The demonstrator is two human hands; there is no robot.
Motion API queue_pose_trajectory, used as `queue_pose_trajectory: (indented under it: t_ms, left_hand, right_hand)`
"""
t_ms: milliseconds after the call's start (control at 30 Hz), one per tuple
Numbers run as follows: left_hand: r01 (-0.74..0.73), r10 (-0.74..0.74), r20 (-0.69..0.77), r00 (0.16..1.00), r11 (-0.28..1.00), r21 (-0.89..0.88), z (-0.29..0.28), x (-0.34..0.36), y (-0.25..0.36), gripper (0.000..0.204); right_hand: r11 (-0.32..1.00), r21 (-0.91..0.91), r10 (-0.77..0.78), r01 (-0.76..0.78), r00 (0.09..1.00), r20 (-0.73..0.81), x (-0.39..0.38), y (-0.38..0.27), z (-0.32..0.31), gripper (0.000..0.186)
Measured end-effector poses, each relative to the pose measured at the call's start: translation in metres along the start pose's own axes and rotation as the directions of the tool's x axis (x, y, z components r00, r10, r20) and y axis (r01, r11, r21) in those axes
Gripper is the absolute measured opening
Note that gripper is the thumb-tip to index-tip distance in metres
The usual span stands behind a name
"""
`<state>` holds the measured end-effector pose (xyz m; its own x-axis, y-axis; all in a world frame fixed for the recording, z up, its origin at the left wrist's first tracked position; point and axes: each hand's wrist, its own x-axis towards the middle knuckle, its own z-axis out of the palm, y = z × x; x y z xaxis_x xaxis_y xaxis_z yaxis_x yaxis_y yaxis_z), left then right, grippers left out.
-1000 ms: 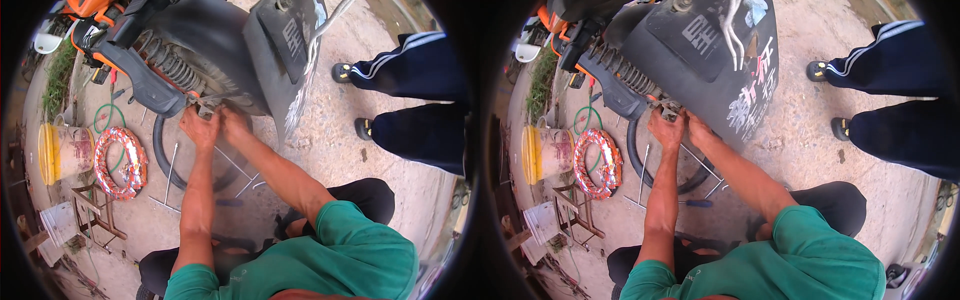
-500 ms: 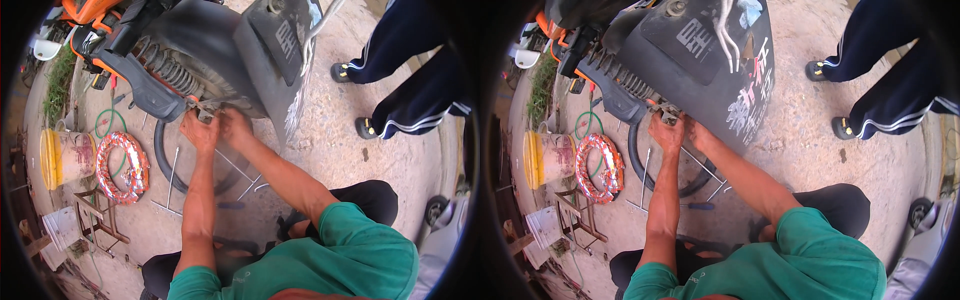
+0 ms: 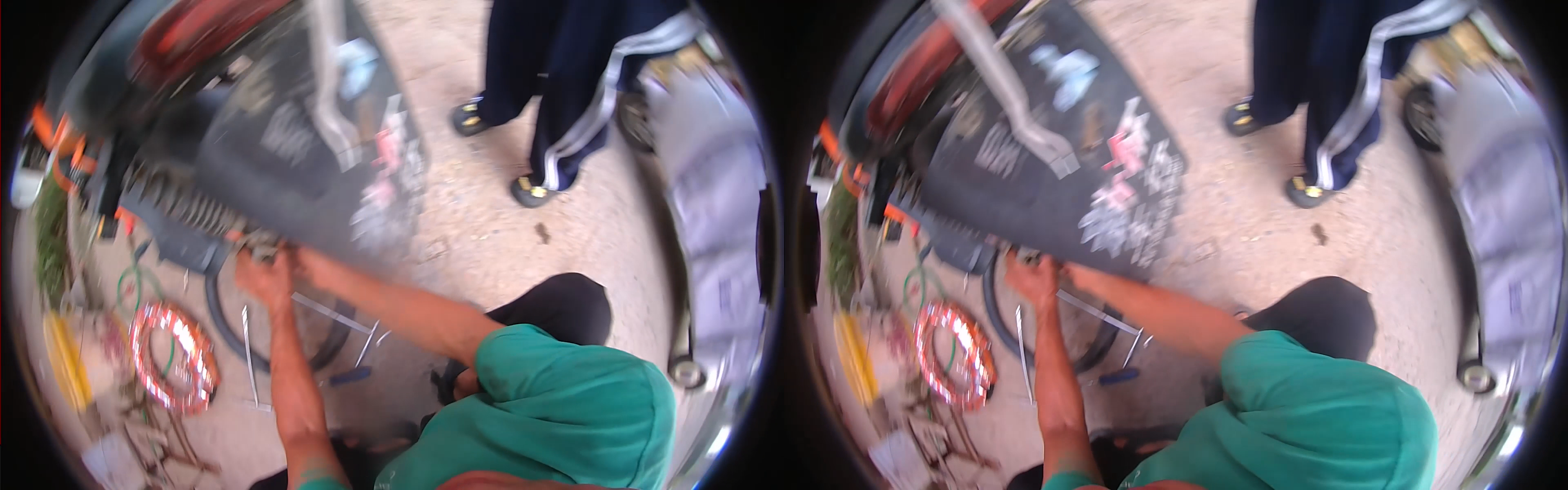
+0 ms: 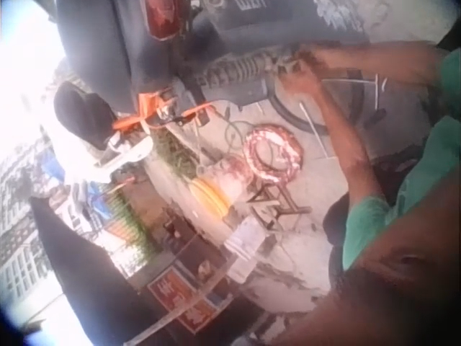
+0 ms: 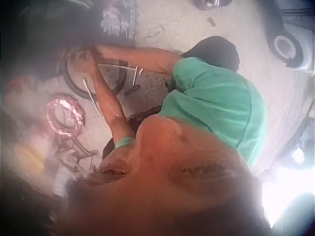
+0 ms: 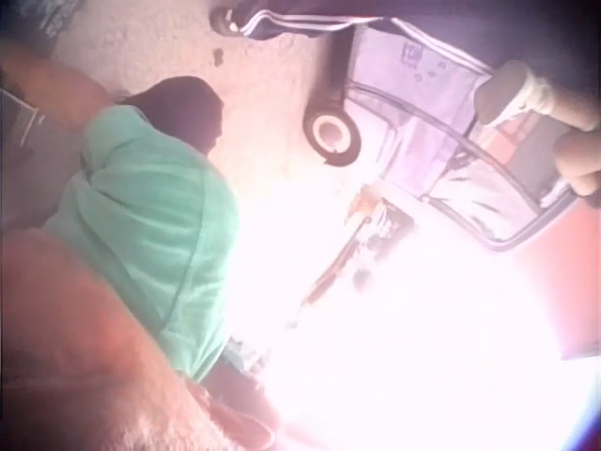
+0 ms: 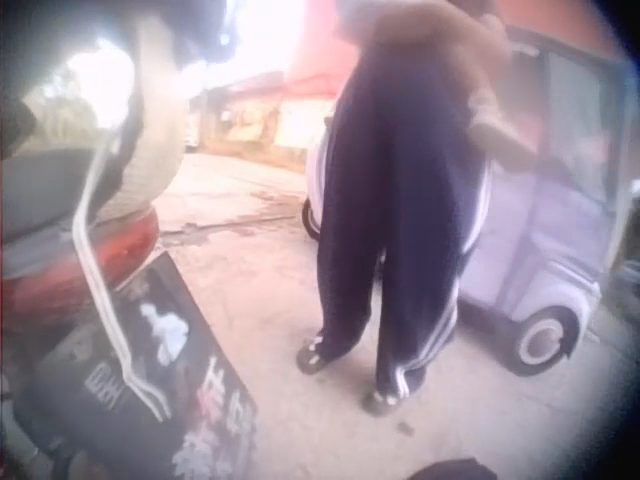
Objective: The person works on a motorcycle wheel, using pliers to manipulate components and a T-handle socket wrench to tighten bolts on the hub assembly while sitting on the ground.
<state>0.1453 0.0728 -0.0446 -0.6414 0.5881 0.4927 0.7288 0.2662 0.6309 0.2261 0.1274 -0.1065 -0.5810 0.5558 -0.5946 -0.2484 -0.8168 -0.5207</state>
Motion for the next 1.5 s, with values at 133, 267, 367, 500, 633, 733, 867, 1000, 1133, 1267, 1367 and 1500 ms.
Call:
queue_pose_trajectory:
  t_ms: [133, 267, 367, 500, 633, 733, 867, 1000, 1133, 1267, 1367, 1500]
  left_hand:
    - [0.017, -0.014, -0.041, 0.999, 0.998, 0.062, -0.009, 0.0, 0.031, 0.053]
    - [0.07, -0.067, -0.055, 0.996, 0.996, 0.052, -0.012, 0.002, 0.031, 0.054]
    - [0.06, -0.058, -0.027, 0.998, 0.997, 0.046, -0.011, 0.0, 0.036, 0.055]
    - [0.046, -0.043, -0.036, 0.998, 0.996, 0.078, -0.015, 0.003, 0.024, 0.054]
    - [0.066, -0.064, -0.054, 0.996, 0.997, 0.039, -0.015, 0.004, 0.016, 0.055]
    - [0.079, -0.078, -0.04, 0.996, 0.996, 0.034, -0.007, -0.001, 0.019, 0.059]
    - [0.079, -0.079, -0.003, 0.997, 0.994, 0.076, 0.006, -0.006, 0.006, 0.067]
    - [0.06, -0.058, -0.017, 0.998, 0.988, 0.14, -0.006, -0.004, -0.012, 0.069]
    - [0.024, -0.024, -0.002, 1.0, 0.987, 0.161, 0.001, -0.005, -0.012, 0.069]
    - [0.031, -0.019, -0.055, 0.998, 0.973, 0.227, -0.012, -0.004, -0.014, 0.065]
    - [0.057, -0.058, 0.0, 0.998, 0.992, 0.114, -0.002, -0.002, 0.01, 0.062]
    - [0.105, -0.108, 0.022, 0.994, 0.989, 0.104, -0.014, -0.001, 0.004, 0.061]
  right_hand:
    - [0.999, -0.032, 0.024, -0.024, 1.0, 0.017, -0.006, 0.009, -0.005, 0.024]
    - [0.999, -0.03, 0.015, -0.013, 0.999, 0.036, -0.008, 0.001, -0.003, 0.024]
    - [0.999, -0.04, 0.009, -0.009, 1.0, 0.016, -0.009, 0.001, -0.012, 0.024]
    - [0.999, -0.041, 0.007, -0.006, 1.0, 0.02, -0.012, 0.002, 0.0, 0.023]
    - [0.998, -0.06, -0.018, 0.021, 0.999, 0.041, -0.011, -0.002, 0.009, 0.023]
    - [0.985, -0.079, -0.159, 0.155, 0.986, -0.054, 0.0, 0.004, -0.002, 0.014]
    - [0.984, 0.17, -0.038, 0.056, 0.993, -0.109, 0.01, 0.006, -0.012, 0.015]
    - [0.987, -0.068, 0.137, -0.143, 0.987, -0.083, -0.001, -0.002, 0.007, 0.014]
    - [0.996, 0.089, 0.019, -0.01, 0.994, -0.105, -0.006, -0.005, 0.003, 0.02]
    - [0.957, 0.148, 0.254, -0.25, 0.967, -0.008, -0.02, -0.018, 0.016, 0.02]
    - [0.99, 0.13, 0.065, -0.058, 0.997, -0.046, 0.004, -0.019, -0.008, 0.017]
    - [0.962, 0.257, 0.093, -0.092, 0.996, 0.006, 0.001, -0.006, -0.002, 0.017]
